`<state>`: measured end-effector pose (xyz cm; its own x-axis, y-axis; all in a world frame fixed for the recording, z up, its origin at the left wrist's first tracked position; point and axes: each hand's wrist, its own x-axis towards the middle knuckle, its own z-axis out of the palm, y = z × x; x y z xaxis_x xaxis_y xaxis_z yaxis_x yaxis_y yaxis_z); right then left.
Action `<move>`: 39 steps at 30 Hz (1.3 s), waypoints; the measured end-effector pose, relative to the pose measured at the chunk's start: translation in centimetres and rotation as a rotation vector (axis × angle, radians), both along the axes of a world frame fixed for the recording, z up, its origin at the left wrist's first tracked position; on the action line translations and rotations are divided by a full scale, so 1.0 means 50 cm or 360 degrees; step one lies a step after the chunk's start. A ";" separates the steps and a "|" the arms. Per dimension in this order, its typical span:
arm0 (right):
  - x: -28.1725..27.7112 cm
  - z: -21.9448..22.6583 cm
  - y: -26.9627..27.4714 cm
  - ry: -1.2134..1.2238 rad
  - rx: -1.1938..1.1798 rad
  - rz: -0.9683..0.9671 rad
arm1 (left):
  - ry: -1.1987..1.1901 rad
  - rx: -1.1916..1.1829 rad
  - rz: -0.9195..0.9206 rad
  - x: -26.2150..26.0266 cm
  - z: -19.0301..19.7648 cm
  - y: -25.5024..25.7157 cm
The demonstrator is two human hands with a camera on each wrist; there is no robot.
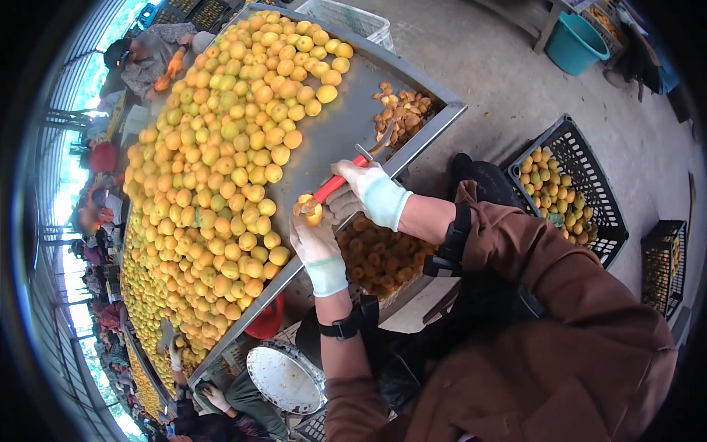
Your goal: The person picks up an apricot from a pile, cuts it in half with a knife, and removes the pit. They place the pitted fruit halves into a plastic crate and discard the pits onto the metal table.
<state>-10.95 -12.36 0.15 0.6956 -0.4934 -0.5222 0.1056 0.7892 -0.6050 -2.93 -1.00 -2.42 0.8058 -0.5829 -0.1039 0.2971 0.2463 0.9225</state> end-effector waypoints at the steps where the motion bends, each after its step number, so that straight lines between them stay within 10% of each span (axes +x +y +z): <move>1: 0.006 0.001 0.004 0.0005 0.0008 -0.0054 | 0.0131 -0.0100 -0.0005 0.006 0.001 -0.001; 5: 0.023 0.004 -0.001 -0.0236 0.0122 -0.0182 | 0.0367 -0.0100 0.0055 0.008 -0.007 -0.011; 15: 0.014 0.018 -0.050 0.0034 -0.2021 -0.0311 | 0.0065 0.0079 -0.0196 0.046 -0.025 0.024; 17: 0.014 0.023 -0.043 0.0456 -0.2300 0.0279 | 0.0061 0.0093 -0.0238 0.044 -0.036 0.022; 19: 0.009 0.027 -0.041 0.0438 -0.2353 0.0558 | -0.1171 0.0879 -0.0326 0.048 -0.030 0.019; 21: 0.016 0.008 -0.031 0.0278 -0.2195 0.0466 | -0.1369 0.0840 -0.0223 0.051 -0.092 0.034; 22: 0.012 0.029 -0.015 0.0242 -0.1735 0.0460 | -0.1252 0.0846 -0.0199 0.063 -0.177 0.045; 23: 0.017 0.031 -0.016 0.0281 -0.2097 0.0453 | -0.0472 0.0047 -0.0155 0.069 -0.285 0.034; 24: 0.022 0.027 -0.018 0.0383 -0.2164 0.0478 | -0.0368 0.0228 -0.0275 0.061 -0.226 0.022; 25: 0.021 0.024 -0.023 0.0328 -0.2171 0.0534 | -0.0768 0.0110 0.0220 0.034 -0.260 -0.016; 27: 0.023 0.029 -0.013 0.0291 -0.2227 0.0474 | -0.0067 0.0415 -0.0368 0.017 -0.008 0.017; 39: 0.036 -0.002 0.039 0.0224 -0.2830 0.0129 | -0.0097 0.0278 0.0031 0.015 -0.079 0.004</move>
<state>-9.14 -10.39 0.05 0.7459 -0.4446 0.4961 -0.0191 -0.7587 -0.6512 -2.17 -0.82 -6.37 0.8247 -0.5446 -0.1527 0.2361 0.0861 0.9679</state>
